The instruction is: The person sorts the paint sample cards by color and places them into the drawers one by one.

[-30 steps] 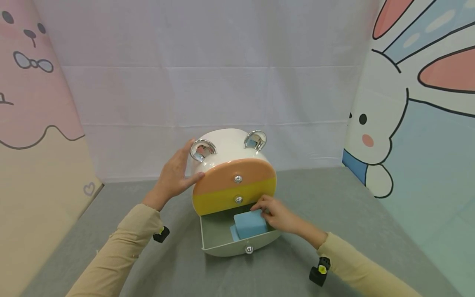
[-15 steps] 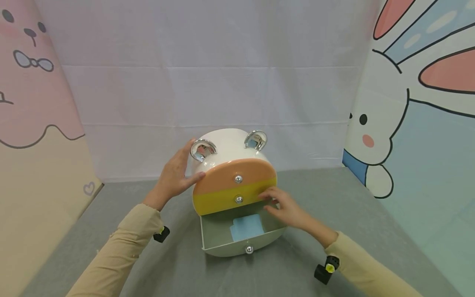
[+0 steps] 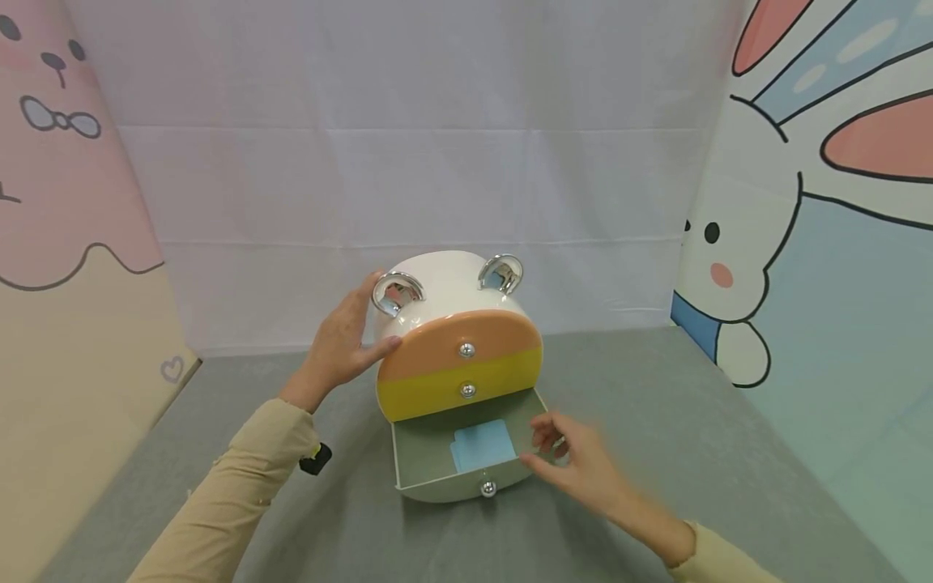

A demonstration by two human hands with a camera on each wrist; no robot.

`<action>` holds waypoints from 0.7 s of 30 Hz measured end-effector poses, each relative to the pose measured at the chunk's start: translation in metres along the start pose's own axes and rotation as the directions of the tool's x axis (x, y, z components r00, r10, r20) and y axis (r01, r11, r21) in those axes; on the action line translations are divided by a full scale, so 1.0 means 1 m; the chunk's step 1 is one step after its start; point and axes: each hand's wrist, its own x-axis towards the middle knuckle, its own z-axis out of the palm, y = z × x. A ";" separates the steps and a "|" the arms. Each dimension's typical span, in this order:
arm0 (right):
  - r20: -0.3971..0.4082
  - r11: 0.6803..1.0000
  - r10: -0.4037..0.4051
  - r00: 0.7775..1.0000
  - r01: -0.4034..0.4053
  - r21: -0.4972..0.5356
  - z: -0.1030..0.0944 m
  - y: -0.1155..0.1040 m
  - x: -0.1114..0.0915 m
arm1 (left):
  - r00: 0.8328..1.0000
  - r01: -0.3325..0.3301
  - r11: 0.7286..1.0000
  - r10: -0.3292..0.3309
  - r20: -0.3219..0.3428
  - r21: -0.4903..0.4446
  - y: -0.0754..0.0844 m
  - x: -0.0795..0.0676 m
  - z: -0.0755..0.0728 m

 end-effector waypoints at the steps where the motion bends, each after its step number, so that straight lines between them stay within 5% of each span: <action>1: 0.010 0.998 0.045 0.999 -0.045 0.044 0.004 -0.002 -0.005 | 1.000 0.000 1.000 0.000 -0.001 0.000 0.000 0.000 0.000; 5: 0.096 0.958 0.241 0.966 -0.253 0.135 0.024 -0.006 -0.020 | 1.000 -0.003 1.000 0.003 -0.007 0.006 -0.001 -0.001 -0.001; 8: 0.137 0.940 0.295 0.946 -0.312 0.134 0.037 -0.005 -0.025 | 1.000 -0.003 1.000 0.003 -0.007 0.009 -0.002 -0.001 -0.001; 14: 0.138 0.911 0.336 0.932 -0.358 0.203 0.058 -0.002 -0.027 | 1.000 0.002 1.000 -0.002 0.002 0.013 -0.002 -0.001 -0.002; 21: 0.015 0.890 0.383 0.923 -0.374 0.262 0.078 -0.001 -0.032 | 1.000 -0.004 1.000 0.004 0.015 0.009 -0.001 0.000 -0.001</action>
